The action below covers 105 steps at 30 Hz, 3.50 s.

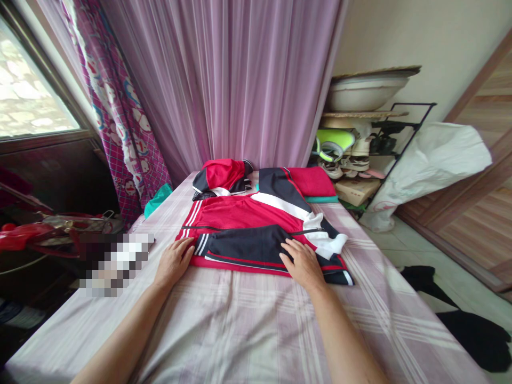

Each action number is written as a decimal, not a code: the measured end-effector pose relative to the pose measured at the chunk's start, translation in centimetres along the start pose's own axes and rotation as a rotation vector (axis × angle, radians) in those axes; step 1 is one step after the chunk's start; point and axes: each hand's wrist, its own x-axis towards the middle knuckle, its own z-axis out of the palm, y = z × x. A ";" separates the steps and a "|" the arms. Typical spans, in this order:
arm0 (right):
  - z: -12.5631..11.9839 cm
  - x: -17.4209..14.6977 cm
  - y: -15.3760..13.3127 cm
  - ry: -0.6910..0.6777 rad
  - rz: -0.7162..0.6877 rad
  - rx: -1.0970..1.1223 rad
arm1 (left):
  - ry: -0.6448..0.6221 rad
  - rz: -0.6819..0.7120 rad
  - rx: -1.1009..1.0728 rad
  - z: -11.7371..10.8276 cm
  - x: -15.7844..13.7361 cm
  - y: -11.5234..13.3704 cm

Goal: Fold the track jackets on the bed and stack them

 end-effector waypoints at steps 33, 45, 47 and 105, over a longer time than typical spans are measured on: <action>0.0 -0.2 0.4 -0.010 -0.012 -0.014 | 0.031 0.016 -0.042 0.0 0.0 0.0; -0.2 -0.1 0.1 -0.024 0.002 -0.014 | -0.003 0.000 -0.031 -0.2 0.1 -0.1; -0.2 -0.1 0.1 -0.023 0.003 -0.013 | -0.006 0.000 -0.032 -0.2 0.1 0.0; -7.0 -3.1 4.7 -0.414 0.075 0.268 | -0.254 0.240 0.004 -1.7 -0.3 -2.3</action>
